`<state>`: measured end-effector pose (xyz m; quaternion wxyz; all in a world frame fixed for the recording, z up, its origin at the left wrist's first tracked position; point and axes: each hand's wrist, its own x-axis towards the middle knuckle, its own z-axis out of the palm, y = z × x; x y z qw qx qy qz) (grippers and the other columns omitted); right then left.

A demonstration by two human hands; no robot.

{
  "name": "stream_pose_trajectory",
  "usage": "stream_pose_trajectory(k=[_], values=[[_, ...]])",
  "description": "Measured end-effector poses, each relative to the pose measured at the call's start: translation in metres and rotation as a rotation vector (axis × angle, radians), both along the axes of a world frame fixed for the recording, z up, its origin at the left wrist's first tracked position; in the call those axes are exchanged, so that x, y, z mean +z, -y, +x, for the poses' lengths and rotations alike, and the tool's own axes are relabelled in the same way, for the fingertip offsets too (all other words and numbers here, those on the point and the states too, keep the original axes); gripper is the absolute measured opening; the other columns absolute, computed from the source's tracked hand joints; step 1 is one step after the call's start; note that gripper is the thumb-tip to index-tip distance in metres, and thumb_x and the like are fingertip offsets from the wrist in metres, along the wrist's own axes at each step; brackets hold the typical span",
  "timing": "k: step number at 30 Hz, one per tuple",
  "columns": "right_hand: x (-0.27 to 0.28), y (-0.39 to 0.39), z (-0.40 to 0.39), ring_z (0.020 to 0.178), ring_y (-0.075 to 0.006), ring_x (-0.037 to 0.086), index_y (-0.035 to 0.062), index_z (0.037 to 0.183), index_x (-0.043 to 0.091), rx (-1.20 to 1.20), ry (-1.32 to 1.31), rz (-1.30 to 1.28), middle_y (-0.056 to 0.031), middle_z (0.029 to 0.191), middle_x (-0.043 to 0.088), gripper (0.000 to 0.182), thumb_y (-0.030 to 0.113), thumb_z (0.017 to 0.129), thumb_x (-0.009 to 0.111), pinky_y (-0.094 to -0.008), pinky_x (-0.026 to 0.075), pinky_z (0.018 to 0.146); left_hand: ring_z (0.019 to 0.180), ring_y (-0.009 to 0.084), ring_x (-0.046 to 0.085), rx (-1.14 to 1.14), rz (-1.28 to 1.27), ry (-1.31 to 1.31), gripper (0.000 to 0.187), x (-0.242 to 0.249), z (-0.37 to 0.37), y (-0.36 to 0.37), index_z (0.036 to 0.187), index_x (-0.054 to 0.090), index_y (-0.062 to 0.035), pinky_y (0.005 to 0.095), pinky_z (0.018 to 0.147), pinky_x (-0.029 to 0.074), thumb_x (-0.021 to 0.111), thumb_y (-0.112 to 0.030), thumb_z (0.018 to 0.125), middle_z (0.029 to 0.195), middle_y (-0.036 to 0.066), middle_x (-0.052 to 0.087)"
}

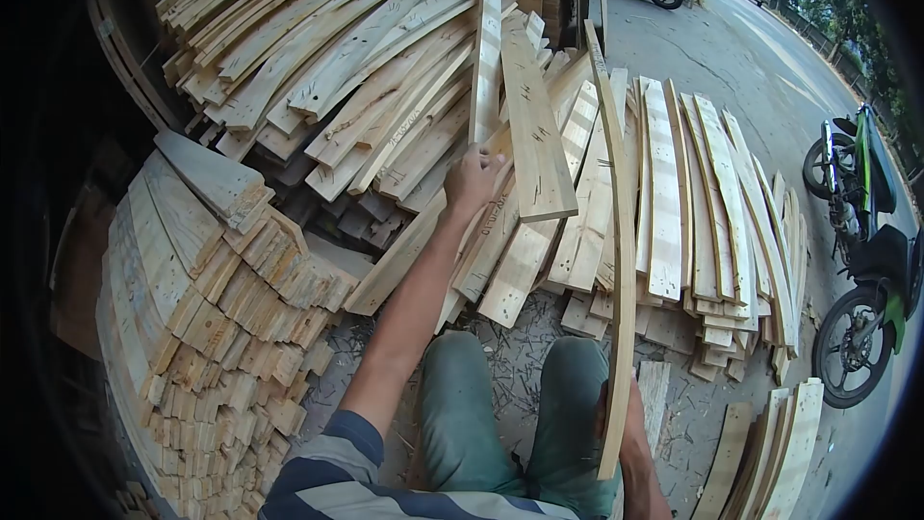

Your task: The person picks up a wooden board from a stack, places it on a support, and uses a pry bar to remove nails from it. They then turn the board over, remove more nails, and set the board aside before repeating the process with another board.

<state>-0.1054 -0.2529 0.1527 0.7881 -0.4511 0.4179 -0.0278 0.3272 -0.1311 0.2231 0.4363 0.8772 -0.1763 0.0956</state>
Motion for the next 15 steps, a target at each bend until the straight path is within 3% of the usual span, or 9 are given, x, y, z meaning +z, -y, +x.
stream_pose_trajectory(k=[1, 3, 4, 5, 7, 9, 15], values=[[-0.002, 0.000, 0.003, 0.035, -0.0169, 0.043, 0.0122, 0.079, 0.050, 0.033, 0.116, 0.083, -0.0016, 0.052, 0.044, 0.051, 0.054, 0.102, 0.032, -0.0310, 0.037, 0.034, 0.092, 0.0329, 0.068, 0.077, 0.035, 0.024, 0.038, -0.011, 0.032, -0.005, 0.113, 0.062, -0.0068, 0.0440, 0.080, 0.052, 0.063, -0.037, 0.090, 0.098, 0.011, 0.073], [-0.008, 0.003, 0.007, 0.038, -0.0200, 0.045, 0.0078, 0.088, 0.053, 0.104, 0.348, 0.243, -0.0055, 0.055, 0.047, 0.042, 0.046, 0.101, 0.040, -0.0333, 0.038, 0.036, 0.098, 0.0330, 0.067, 0.162, 0.096, -0.062, 0.040, -0.017, 0.074, -0.020, 0.113, 0.063, -0.0077, 0.0449, 0.085, 0.051, 0.064, -0.039, 0.088, 0.101, 0.013, 0.072], [-0.017, 0.006, 0.004, 0.046, -0.0219, 0.048, 0.0044, 0.101, 0.051, 0.135, 0.508, 0.423, -0.0085, 0.063, 0.049, 0.037, 0.041, 0.100, 0.043, -0.0366, 0.042, 0.043, 0.103, 0.0348, 0.065, 0.186, 0.155, -0.088, 0.043, -0.030, 0.096, -0.023, 0.115, 0.063, -0.0076, 0.0459, 0.088, 0.050, 0.065, -0.040, 0.086, 0.108, 0.016, 0.070], [-0.015, 0.005, 0.000, 0.046, -0.0219, 0.048, 0.0044, 0.101, 0.051, 0.135, 0.516, 0.403, -0.0085, 0.063, 0.049, 0.037, 0.041, 0.100, 0.043, -0.0366, 0.042, 0.043, 0.105, 0.0357, 0.064, 0.185, 0.188, -0.120, 0.044, -0.045, 0.112, -0.024, 0.116, 0.063, -0.0074, 0.0463, 0.089, 0.050, 0.065, -0.040, 0.087, 0.111, 0.017, 0.069], [-0.008, -0.007, 0.008, 0.058, -0.0207, 0.051, 0.0038, 0.109, 0.044, 0.216, 0.819, 0.891, -0.0083, 0.072, 0.048, 0.031, 0.034, 0.104, 0.036, -0.0356, 0.045, 0.055, 0.111, 0.0370, 0.062, 0.181, 0.257, -0.196, 0.048, -0.058, 0.134, -0.015, 0.120, 0.062, -0.0063, 0.0473, 0.093, 0.049, 0.064, -0.041, 0.087, 0.118, 0.019, 0.066], [-0.029, -0.017, 0.005, 0.061, -0.0232, 0.052, 0.0021, 0.112, 0.040, 0.288, 0.990, 1.197, -0.0102, 0.076, 0.048, 0.032, 0.032, 0.105, 0.031, -0.0379, 0.046, 0.058, 0.115, 0.0376, 0.061, 0.159, 0.326, -0.260, 0.052, -0.068, 0.142, -0.006, 0.122, 0.060, -0.0038, 0.0474, 0.096, 0.049, 0.064, -0.042, 0.087, 0.123, 0.021, 0.064], [-0.047, 0.042, 0.035, 0.061, -0.0233, 0.052, 0.0022, 0.112, 0.040, 0.398, 1.049, 1.079, -0.0103, 0.076, 0.048, 0.033, 0.032, 0.105, 0.030, -0.0378, 0.046, 0.059, 0.116, 0.0380, 0.061, 0.157, 0.188, -0.315, 0.051, -0.105, 0.197, 0.034, 0.120, 0.063, -0.0032, 0.0474, 0.095, 0.050, 0.061, -0.045, 0.089, 0.124, 0.023, 0.063]])
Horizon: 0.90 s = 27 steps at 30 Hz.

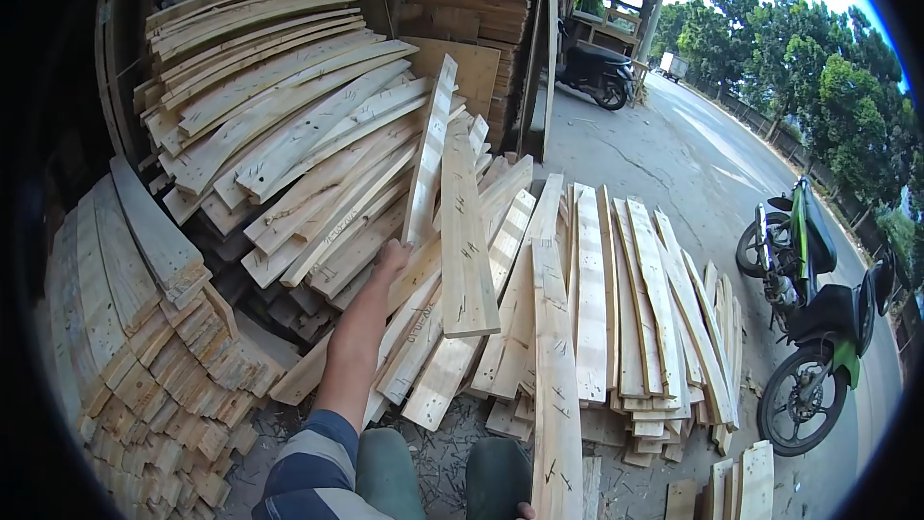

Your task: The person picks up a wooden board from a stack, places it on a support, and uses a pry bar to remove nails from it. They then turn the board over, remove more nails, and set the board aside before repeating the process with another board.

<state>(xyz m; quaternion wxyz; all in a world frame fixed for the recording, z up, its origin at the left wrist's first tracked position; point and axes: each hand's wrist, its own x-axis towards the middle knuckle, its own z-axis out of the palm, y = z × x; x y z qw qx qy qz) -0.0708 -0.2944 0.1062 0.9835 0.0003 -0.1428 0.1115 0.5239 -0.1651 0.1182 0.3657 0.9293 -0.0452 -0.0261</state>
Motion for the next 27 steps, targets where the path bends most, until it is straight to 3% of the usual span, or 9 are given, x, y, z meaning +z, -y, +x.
stream_pose_trajectory(k=[8, 12, 14, 17, 19, 21, 22, 24, 27], values=[[-0.031, 0.015, -0.013, 0.062, -0.0235, 0.052, 0.0022, 0.112, 0.039, 0.014, 0.017, 0.058, -0.0106, 0.077, 0.047, 0.033, 0.033, 0.105, 0.029, -0.0378, 0.046, 0.060, 0.103, 0.0351, 0.068, -0.066, 0.156, 0.101, 0.031, 0.025, 0.006, 0.000, 0.107, 0.071, -0.0062, 0.0432, 0.086, 0.056, 0.075, -0.021, 0.080, 0.109, 0.018, 0.070], [-0.050, -0.014, -0.031, 0.062, -0.0236, 0.052, 0.0023, 0.113, 0.039, 0.032, -0.003, 0.182, -0.0107, 0.077, 0.047, 0.033, 0.033, 0.105, 0.028, -0.0377, 0.046, 0.060, 0.089, 0.0356, 0.071, -0.099, 0.315, 0.318, 0.025, 0.087, -0.012, -0.011, 0.102, 0.069, 0.0025, 0.0449, 0.080, 0.057, 0.067, -0.013, 0.082, 0.096, 0.022, 0.072], [-0.059, -0.034, -0.049, 0.062, -0.0237, 0.052, 0.0023, 0.113, 0.039, 0.041, -0.030, 0.261, -0.0107, 0.077, 0.047, 0.033, 0.033, 0.105, 0.028, -0.0377, 0.046, 0.060, 0.078, 0.0351, 0.072, -0.086, 0.477, 0.626, 0.018, 0.119, -0.053, -0.036, 0.097, 0.067, 0.0006, 0.0450, 0.071, 0.058, 0.060, -0.011, 0.085, 0.086, 0.019, 0.072], [-0.066, -0.056, -0.058, 0.063, -0.0234, 0.052, 0.0024, 0.112, 0.039, 0.061, -0.025, 0.377, -0.0109, 0.078, 0.047, 0.033, 0.033, 0.105, 0.027, -0.0376, 0.046, 0.061, 0.085, 0.0297, 0.070, -0.205, 0.812, 0.794, 0.017, 0.133, -0.141, -0.098, 0.099, 0.062, -0.0059, 0.0437, 0.078, 0.051, 0.059, -0.017, 0.087, 0.085, 0.011, 0.071], [-0.062, -0.052, -0.056, 0.064, -0.0225, 0.051, 0.0025, 0.112, 0.040, 0.049, -0.036, 0.389, -0.0105, 0.078, 0.046, 0.034, 0.034, 0.104, 0.030, -0.0370, 0.045, 0.062, 0.100, 0.0258, 0.065, -0.180, 0.960, 0.453, 0.026, 0.122, -0.195, -0.139, 0.113, 0.060, -0.0082, 0.0408, 0.085, 0.046, 0.058, -0.015, 0.089, 0.101, 0.009, 0.069], [-0.045, -0.048, -0.061, 0.064, -0.0215, 0.050, 0.0024, 0.111, 0.041, 0.012, -0.147, 0.318, -0.0097, 0.077, 0.045, 0.038, 0.039, 0.102, 0.035, -0.0362, 0.045, 0.062, 0.113, 0.0278, 0.057, -0.199, 0.931, 0.487, 0.044, 0.123, -0.255, -0.183, 0.127, 0.053, -0.0077, 0.0412, 0.090, 0.043, 0.064, -0.016, 0.086, 0.117, 0.013, 0.062], [-0.034, -0.049, -0.062, 0.064, -0.0210, 0.049, 0.0022, 0.111, 0.042, -0.019, -0.224, 0.277, -0.0092, 0.077, 0.044, 0.040, 0.041, 0.101, 0.037, -0.0358, 0.044, 0.062, 0.121, 0.0296, 0.049, -0.152, 0.756, 0.525, 0.061, 0.120, -0.285, -0.191, 0.137, 0.046, -0.0082, 0.0418, 0.094, 0.041, 0.071, -0.021, 0.083, 0.126, 0.016, 0.055], [-0.025, -0.053, -0.060, 0.062, -0.0206, 0.047, 0.0019, 0.111, 0.043, -0.034, -0.300, 0.269, -0.0086, 0.077, 0.044, 0.044, 0.044, 0.099, 0.041, -0.0354, 0.043, 0.061, 0.109, 0.0366, 0.058, -0.148, 0.312, 0.372, 0.067, 0.090, -0.323, -0.194, 0.135, 0.048, -0.0035, 0.0465, 0.094, 0.045, 0.075, -0.032, 0.081, 0.118, 0.019, 0.061], [-0.018, -0.057, -0.052, 0.063, -0.0199, 0.048, 0.0017, 0.112, 0.044, -0.041, -0.313, 0.210, -0.0077, 0.078, 0.045, 0.043, 0.043, 0.099, 0.045, -0.0351, 0.043, 0.061, 0.104, 0.0234, 0.064, -0.240, -0.614, -0.296, 0.074, 0.032, -0.357, -0.146, 0.138, 0.044, 0.0050, 0.0323, 0.086, 0.051, 0.065, -0.048, 0.092, 0.120, 0.021, 0.064]])
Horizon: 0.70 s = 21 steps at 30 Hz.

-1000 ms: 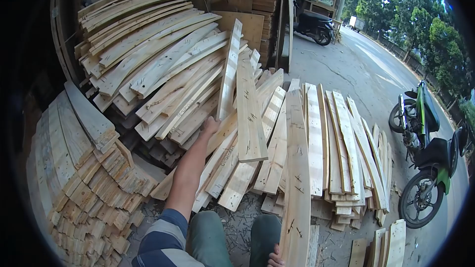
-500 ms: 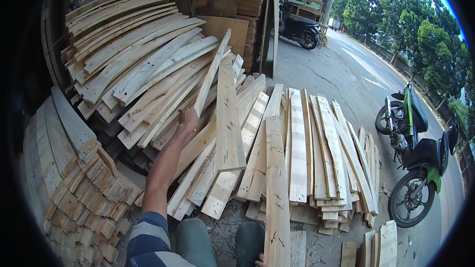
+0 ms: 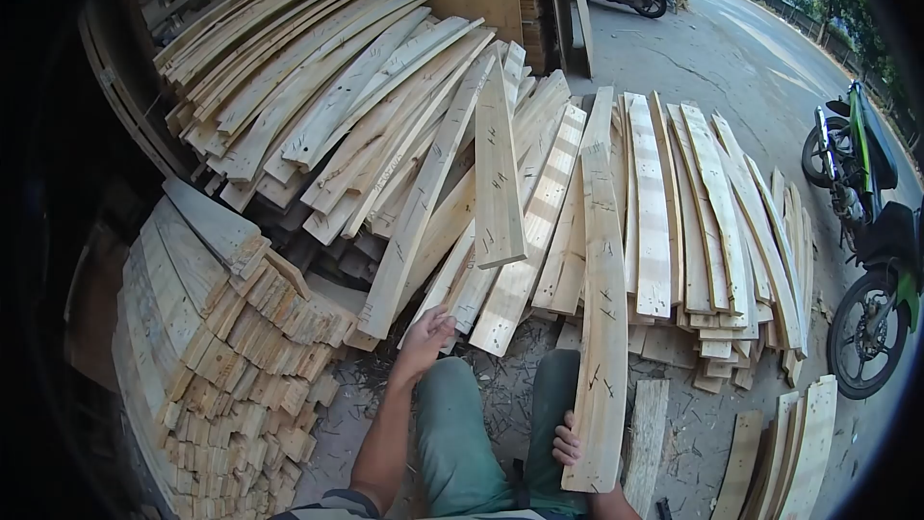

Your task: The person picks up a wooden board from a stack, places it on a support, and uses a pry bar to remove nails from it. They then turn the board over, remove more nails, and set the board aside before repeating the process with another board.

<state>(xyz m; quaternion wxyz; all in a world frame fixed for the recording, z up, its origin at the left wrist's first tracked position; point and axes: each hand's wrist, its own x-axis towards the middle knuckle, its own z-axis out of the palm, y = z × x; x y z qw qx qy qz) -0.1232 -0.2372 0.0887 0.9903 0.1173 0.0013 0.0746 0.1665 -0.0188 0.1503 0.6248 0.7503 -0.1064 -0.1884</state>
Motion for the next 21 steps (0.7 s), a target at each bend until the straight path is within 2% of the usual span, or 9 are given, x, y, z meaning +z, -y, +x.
stream_pose_trajectory(k=[1, 3, 5, 7, 10, 12, 17, 19, 21], values=[[-0.003, 0.000, 0.001, 0.062, -0.0197, 0.047, 0.0017, 0.112, 0.045, 0.004, 0.004, -0.022, -0.0075, 0.077, 0.045, 0.043, 0.042, 0.099, 0.045, -0.0350, 0.042, 0.061, 0.108, 0.0228, 0.062, -0.021, -0.003, -0.083, 0.078, -0.013, -0.005, 0.024, 0.140, 0.040, 0.0069, 0.0325, 0.088, 0.051, 0.060, -0.052, 0.094, 0.125, 0.023, 0.060], [-0.006, 0.001, 0.002, 0.061, -0.0193, 0.047, 0.0016, 0.111, 0.046, 0.005, -0.015, -0.044, -0.0072, 0.076, 0.044, 0.042, 0.042, 0.099, 0.045, -0.0347, 0.042, 0.060, 0.118, 0.0309, 0.057, -0.020, -0.300, -0.359, 0.088, -0.012, -0.009, 0.069, 0.147, 0.026, 0.0071, 0.0392, 0.095, 0.051, 0.050, -0.061, 0.095, 0.137, 0.027, 0.050], [-0.006, 0.002, 0.005, 0.061, -0.0189, 0.046, 0.0016, 0.110, 0.047, -0.001, -0.008, -0.077, -0.0069, 0.076, 0.044, 0.042, 0.042, 0.099, 0.045, -0.0342, 0.042, 0.058, 0.125, 0.0351, 0.052, 0.016, -0.507, -0.386, 0.098, -0.003, -0.004, 0.108, 0.149, 0.019, 0.0087, 0.0417, 0.097, 0.050, 0.045, -0.068, 0.093, 0.140, 0.029, 0.045], [-0.012, 0.003, 0.005, 0.060, -0.0186, 0.046, 0.0019, 0.110, 0.047, -0.007, -0.003, -0.075, -0.0067, 0.075, 0.044, 0.042, 0.043, 0.099, 0.045, -0.0338, 0.042, 0.057, 0.118, 0.0334, 0.057, 0.093, -0.623, -0.469, 0.097, 0.004, 0.011, 0.140, 0.145, 0.028, 0.0095, 0.0409, 0.094, 0.052, 0.048, -0.069, 0.091, 0.137, 0.028, 0.048], [-0.013, 0.006, 0.003, 0.060, -0.0185, 0.045, 0.0017, 0.109, 0.048, -0.017, 0.021, -0.105, -0.0065, 0.075, 0.044, 0.043, 0.043, 0.099, 0.044, -0.0337, 0.042, 0.056, 0.103, 0.0289, 0.063, 0.263, -0.657, -0.303, 0.085, -0.002, 0.035, 0.167, 0.133, 0.043, 0.0085, 0.0391, 0.086, 0.055, 0.055, -0.065, 0.091, 0.120, 0.023, 0.059], [-0.011, 0.006, 0.003, 0.060, -0.0186, 0.045, 0.0011, 0.109, 0.048, -0.012, 0.018, -0.105, -0.0064, 0.075, 0.044, 0.043, 0.042, 0.099, 0.044, -0.0338, 0.042, 0.056, 0.085, 0.0238, 0.066, 0.440, -0.617, -0.436, 0.069, -0.010, 0.048, 0.171, 0.118, 0.052, 0.0055, 0.0370, 0.074, 0.058, 0.060, -0.058, 0.091, 0.100, 0.017, 0.063], [-0.011, 0.006, 0.002, 0.060, -0.0187, 0.046, 0.0006, 0.109, 0.048, -0.013, 0.042, -0.085, -0.0064, 0.075, 0.044, 0.042, 0.041, 0.099, 0.045, -0.0335, 0.042, 0.056, 0.074, 0.0224, 0.065, 0.349, -0.451, -0.283, 0.065, -0.016, 0.055, 0.168, 0.112, 0.053, 0.0034, 0.0357, 0.065, 0.059, 0.063, -0.057, 0.089, 0.090, 0.013, 0.062], [-0.014, 0.005, 0.004, 0.060, -0.0187, 0.046, 0.0005, 0.110, 0.048, -0.017, 0.052, -0.077, -0.0065, 0.075, 0.045, 0.042, 0.041, 0.099, 0.045, -0.0335, 0.042, 0.056, 0.075, 0.0230, 0.064, 0.428, -0.609, -0.560, 0.067, -0.008, 0.061, 0.171, 0.111, 0.053, 0.0034, 0.0362, 0.067, 0.059, 0.064, -0.059, 0.087, 0.089, 0.013, 0.060], [-0.018, 0.006, 0.006, 0.060, -0.0188, 0.047, 0.0002, 0.109, 0.050, -0.010, 0.078, -0.118, -0.0067, 0.074, 0.046, 0.042, 0.041, 0.099, 0.045, -0.0344, 0.044, 0.056, 0.077, 0.0238, 0.065, 0.445, -0.597, -0.568, 0.068, -0.013, 0.064, 0.178, 0.111, 0.053, 0.0033, 0.0360, 0.068, 0.059, 0.066, -0.059, 0.086, 0.088, 0.013, 0.059]])
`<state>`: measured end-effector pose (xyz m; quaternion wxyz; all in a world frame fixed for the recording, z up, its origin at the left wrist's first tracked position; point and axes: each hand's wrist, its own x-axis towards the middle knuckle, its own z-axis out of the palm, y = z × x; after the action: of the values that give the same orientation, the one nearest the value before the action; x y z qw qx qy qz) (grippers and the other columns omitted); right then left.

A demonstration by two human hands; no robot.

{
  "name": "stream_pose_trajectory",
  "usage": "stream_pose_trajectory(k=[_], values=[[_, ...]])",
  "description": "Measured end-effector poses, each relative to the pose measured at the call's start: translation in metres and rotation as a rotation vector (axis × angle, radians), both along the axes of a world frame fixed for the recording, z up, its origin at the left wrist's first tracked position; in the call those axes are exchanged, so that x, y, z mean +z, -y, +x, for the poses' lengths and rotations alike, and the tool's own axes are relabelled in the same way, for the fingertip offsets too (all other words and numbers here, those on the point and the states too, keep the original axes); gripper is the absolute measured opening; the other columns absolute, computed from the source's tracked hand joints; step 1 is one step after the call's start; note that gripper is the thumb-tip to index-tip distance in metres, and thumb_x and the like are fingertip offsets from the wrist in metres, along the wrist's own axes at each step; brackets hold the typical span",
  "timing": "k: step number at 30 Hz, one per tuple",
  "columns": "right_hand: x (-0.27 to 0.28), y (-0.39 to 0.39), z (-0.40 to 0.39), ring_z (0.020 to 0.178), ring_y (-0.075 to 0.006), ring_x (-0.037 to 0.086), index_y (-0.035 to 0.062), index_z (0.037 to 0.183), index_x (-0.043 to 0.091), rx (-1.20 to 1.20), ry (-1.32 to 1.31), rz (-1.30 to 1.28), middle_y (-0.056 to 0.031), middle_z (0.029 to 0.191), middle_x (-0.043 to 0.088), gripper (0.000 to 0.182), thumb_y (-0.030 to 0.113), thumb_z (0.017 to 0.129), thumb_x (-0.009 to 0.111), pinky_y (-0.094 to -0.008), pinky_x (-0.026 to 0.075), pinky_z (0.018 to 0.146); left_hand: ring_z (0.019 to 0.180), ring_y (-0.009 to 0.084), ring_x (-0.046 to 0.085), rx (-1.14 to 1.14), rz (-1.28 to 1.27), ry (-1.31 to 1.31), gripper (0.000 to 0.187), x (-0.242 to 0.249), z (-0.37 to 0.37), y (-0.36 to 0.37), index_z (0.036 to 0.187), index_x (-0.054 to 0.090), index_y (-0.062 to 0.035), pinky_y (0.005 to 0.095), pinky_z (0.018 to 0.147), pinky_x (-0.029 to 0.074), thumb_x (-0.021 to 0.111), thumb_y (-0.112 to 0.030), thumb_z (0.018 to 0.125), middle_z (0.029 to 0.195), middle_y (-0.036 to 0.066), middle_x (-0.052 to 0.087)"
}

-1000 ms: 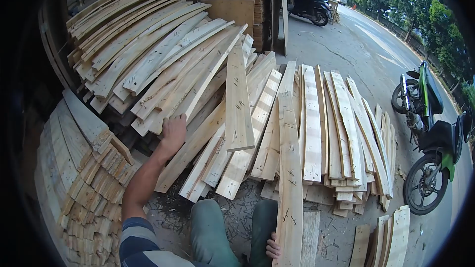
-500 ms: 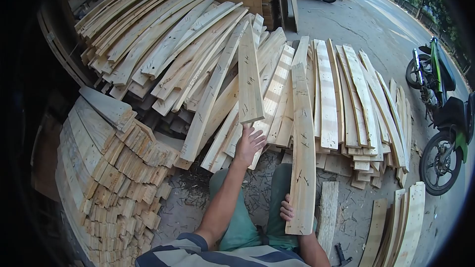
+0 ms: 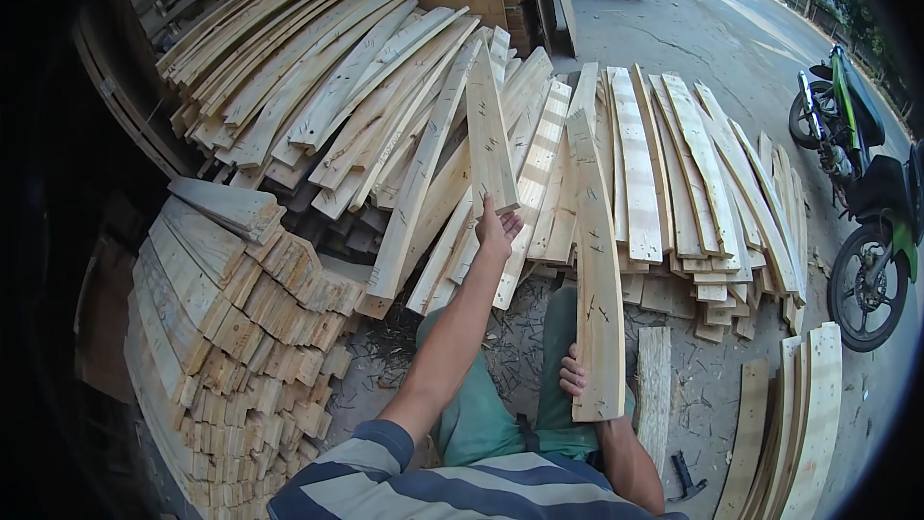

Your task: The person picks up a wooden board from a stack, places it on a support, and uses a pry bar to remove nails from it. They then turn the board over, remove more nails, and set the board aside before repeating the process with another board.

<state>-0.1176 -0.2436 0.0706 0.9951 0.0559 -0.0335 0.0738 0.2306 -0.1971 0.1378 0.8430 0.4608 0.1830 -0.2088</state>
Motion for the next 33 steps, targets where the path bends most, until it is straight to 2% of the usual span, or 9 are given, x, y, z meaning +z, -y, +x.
stream_pose_trajectory(k=[8, 14, 18, 19, 21, 24, 30, 32, 33], values=[[-0.045, -0.001, 0.017, 0.063, -0.0228, 0.053, 0.0007, 0.110, 0.052, -0.005, 0.120, -0.091, -0.0085, 0.077, 0.051, 0.037, 0.036, 0.100, 0.044, -0.0380, 0.047, 0.056, 0.048, 0.0134, 0.056, 0.152, -0.120, -0.065, 0.029, -0.021, 0.030, -0.024, 0.085, 0.057, -0.0035, 0.0239, 0.044, 0.050, 0.070, -0.029, 0.090, 0.063, 0.005, 0.060], [0.024, -0.004, 0.046, 0.038, -0.0232, 0.041, 0.0100, 0.080, 0.050, -0.060, -0.621, -0.629, -0.0046, 0.054, 0.042, 0.055, 0.063, 0.095, 0.041, -0.0412, 0.040, 0.038, 0.048, 0.0081, 0.052, 0.165, 0.400, 0.357, 0.022, 0.021, 0.023, -0.162, 0.095, 0.061, -0.0019, 0.0201, 0.039, 0.039, 0.071, -0.021, 0.089, 0.068, 0.004, 0.062], [0.037, 0.001, 0.117, 0.075, -0.0171, 0.058, 0.0013, 0.104, 0.065, -0.292, -0.793, -1.215, -0.0074, 0.081, 0.061, 0.064, 0.057, 0.102, 0.033, -0.0368, 0.049, 0.067, 0.059, 0.0198, 0.065, 0.170, 1.188, 0.620, 0.028, 0.000, 0.036, -0.242, 0.094, 0.060, 0.0018, 0.0344, 0.053, 0.052, 0.074, -0.020, 0.084, 0.077, 0.011, 0.067], [0.047, 0.001, 0.137, 0.084, -0.0298, 0.064, -0.0046, 0.110, 0.062, -0.465, -0.723, -1.540, -0.0188, 0.095, 0.067, 0.068, 0.056, 0.102, 0.033, -0.0443, 0.049, 0.077, 0.077, 0.0292, 0.070, 0.176, 1.548, 0.637, 0.032, 0.005, 0.030, -0.254, 0.101, 0.060, 0.0003, 0.0433, 0.070, 0.055, 0.075, -0.017, 0.079, 0.090, 0.016, 0.071], [0.038, 0.024, 0.185, 0.100, -0.0530, 0.059, -0.0078, 0.111, 0.057, -0.336, -0.710, -2.117, -0.0384, 0.106, 0.061, 0.069, 0.058, 0.098, 0.040, -0.0540, 0.045, 0.088, 0.099, 0.0363, 0.066, 0.074, 1.581, 0.442, 0.058, 0.014, 0.016, -0.267, 0.126, 0.052, -0.0074, 0.0482, 0.086, 0.051, 0.078, -0.018, 0.075, 0.109, 0.019, 0.068], [0.007, 0.049, 0.228, 0.097, -0.0503, 0.061, -0.0051, 0.110, 0.058, -0.351, -0.456, -2.507, -0.0333, 0.102, 0.063, 0.058, 0.051, 0.093, 0.056, -0.0553, 0.047, 0.086, 0.113, 0.0396, 0.060, -0.073, 1.677, 0.580, 0.082, 0.043, -0.013, -0.264, 0.143, 0.038, -0.0110, 0.0491, 0.094, 0.047, 0.081, -0.022, 0.074, 0.127, 0.021, 0.060], [0.023, 0.060, 0.173, 0.104, -0.0382, 0.056, 0.0026, 0.109, 0.062, -0.621, -0.458, -2.721, -0.0185, 0.106, 0.063, 0.041, 0.036, 0.086, 0.068, -0.0496, 0.043, 0.088, 0.121, 0.0376, 0.055, -0.030, 1.356, 0.749, 0.073, 0.064, 0.056, -0.266, 0.139, 0.044, -0.0037, 0.0453, 0.100, 0.044, 0.076, -0.032, 0.080, 0.130, 0.024, 0.057], [0.021, 0.058, 0.145, 0.109, -0.0365, 0.053, 0.0051, 0.110, 0.061, -0.557, -0.511, -2.773, -0.0156, 0.111, 0.061, 0.038, 0.031, 0.084, 0.071, -0.0496, 0.041, 0.090, 0.103, 0.0286, 0.064, 0.117, 1.358, 0.896, 0.071, 0.054, 0.114, -0.264, 0.138, 0.046, -0.0026, 0.0401, 0.087, 0.052, 0.076, -0.034, 0.082, 0.124, 0.020, 0.061], [0.015, 0.058, 0.132, 0.108, -0.0362, 0.052, 0.0055, 0.109, 0.061, -0.522, -0.541, -2.794, -0.0152, 0.111, 0.060, 0.037, 0.028, 0.083, 0.072, -0.0494, 0.041, 0.090, 0.099, 0.0279, 0.064, 0.126, 1.011, 0.711, 0.071, 0.065, 0.139, -0.259, 0.137, 0.047, -0.0028, 0.0390, 0.085, 0.053, 0.076, -0.038, 0.083, 0.123, 0.020, 0.061]])
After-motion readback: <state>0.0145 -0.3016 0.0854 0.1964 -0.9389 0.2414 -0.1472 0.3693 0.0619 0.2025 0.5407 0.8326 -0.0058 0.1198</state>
